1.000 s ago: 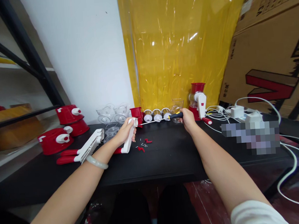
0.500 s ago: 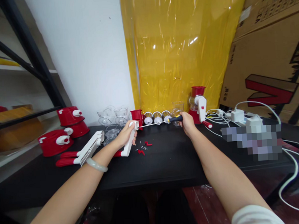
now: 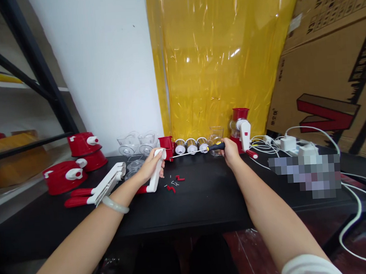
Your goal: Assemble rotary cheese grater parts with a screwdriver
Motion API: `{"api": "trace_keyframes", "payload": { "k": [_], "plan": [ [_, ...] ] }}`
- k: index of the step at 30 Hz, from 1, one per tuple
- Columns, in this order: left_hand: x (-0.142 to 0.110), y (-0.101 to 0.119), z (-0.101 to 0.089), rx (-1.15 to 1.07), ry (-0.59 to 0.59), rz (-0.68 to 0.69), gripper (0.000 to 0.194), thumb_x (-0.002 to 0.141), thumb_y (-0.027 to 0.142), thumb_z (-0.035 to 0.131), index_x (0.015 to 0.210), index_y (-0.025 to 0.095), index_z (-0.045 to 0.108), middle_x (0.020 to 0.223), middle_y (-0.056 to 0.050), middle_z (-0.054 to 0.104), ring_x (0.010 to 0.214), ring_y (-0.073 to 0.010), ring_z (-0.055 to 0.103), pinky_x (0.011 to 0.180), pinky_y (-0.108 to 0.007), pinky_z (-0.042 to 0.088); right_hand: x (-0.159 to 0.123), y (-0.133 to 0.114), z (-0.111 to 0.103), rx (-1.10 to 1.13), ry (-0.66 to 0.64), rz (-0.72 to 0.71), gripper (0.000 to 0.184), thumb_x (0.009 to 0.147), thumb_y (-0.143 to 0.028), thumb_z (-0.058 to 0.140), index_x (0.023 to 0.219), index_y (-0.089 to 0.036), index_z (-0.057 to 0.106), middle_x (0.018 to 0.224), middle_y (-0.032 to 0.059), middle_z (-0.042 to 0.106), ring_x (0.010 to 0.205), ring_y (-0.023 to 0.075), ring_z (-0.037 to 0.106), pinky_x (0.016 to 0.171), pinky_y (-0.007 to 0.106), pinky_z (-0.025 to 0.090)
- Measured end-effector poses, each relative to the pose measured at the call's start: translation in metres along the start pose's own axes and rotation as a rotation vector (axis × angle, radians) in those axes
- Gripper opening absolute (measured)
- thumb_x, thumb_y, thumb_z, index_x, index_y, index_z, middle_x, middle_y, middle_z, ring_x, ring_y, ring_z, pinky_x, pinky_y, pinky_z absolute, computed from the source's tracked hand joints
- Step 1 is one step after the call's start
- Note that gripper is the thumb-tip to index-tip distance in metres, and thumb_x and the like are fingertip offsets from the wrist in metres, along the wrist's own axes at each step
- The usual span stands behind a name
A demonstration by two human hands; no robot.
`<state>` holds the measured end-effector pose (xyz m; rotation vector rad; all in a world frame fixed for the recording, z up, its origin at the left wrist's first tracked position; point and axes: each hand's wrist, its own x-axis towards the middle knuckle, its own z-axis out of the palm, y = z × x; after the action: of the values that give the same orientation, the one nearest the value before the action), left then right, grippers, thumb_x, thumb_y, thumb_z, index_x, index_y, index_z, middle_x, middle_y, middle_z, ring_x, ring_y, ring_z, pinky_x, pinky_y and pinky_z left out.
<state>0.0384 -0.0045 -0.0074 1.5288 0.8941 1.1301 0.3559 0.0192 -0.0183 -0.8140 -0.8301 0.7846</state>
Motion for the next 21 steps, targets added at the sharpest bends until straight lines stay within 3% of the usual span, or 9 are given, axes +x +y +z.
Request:
{"api": "trace_keyframes", "payload": {
  "k": [4,7,15,21],
  "plan": [
    [-0.004,0.006,0.000,0.105,0.041,0.078,0.079,0.059,0.036,0.085,0.121,0.024,0.038,0.084,0.000,0.062,0.065,-0.0166,0.065,0.042,-0.024,0.053,-0.002,-0.002,0.001,-0.040,0.022,0.028,0.022,0.076,-0.025,0.055,0.056,-0.022,0.046,0.028,-0.0085,0.034,0.023,0.0086,0.029,0.033,0.025,0.039],
    [-0.007,0.009,0.002,0.098,-0.016,0.074,0.084,0.055,0.025,0.087,0.122,0.023,0.037,0.100,-0.007,0.064,0.081,-0.0191,0.066,0.046,-0.022,0.054,-0.004,-0.002,0.003,-0.053,0.021,0.031,0.023,0.076,-0.023,0.053,0.054,-0.022,0.046,0.026,-0.0079,0.032,0.022,0.0086,0.028,0.031,0.024,0.036],
    [-0.007,0.008,0.005,0.035,-0.055,0.069,0.075,0.060,0.016,0.082,0.123,0.020,0.041,0.085,-0.001,0.064,0.070,-0.0126,0.064,0.058,-0.025,0.055,-0.006,-0.003,0.005,-0.091,0.026,0.041,0.024,0.075,-0.024,0.054,0.052,-0.022,0.045,0.026,-0.0065,0.035,0.023,0.0088,0.029,0.031,0.024,0.036],
    [-0.011,0.010,0.004,0.134,-0.088,0.038,0.071,0.060,0.010,0.078,0.121,0.020,0.042,0.081,0.001,0.063,0.070,-0.0135,0.064,0.060,-0.025,0.054,-0.001,-0.001,0.001,-0.075,0.006,0.020,0.021,0.074,-0.027,0.056,0.056,-0.023,0.045,0.028,-0.0081,0.034,0.024,0.0091,0.029,0.031,0.024,0.037]
  ]
}}
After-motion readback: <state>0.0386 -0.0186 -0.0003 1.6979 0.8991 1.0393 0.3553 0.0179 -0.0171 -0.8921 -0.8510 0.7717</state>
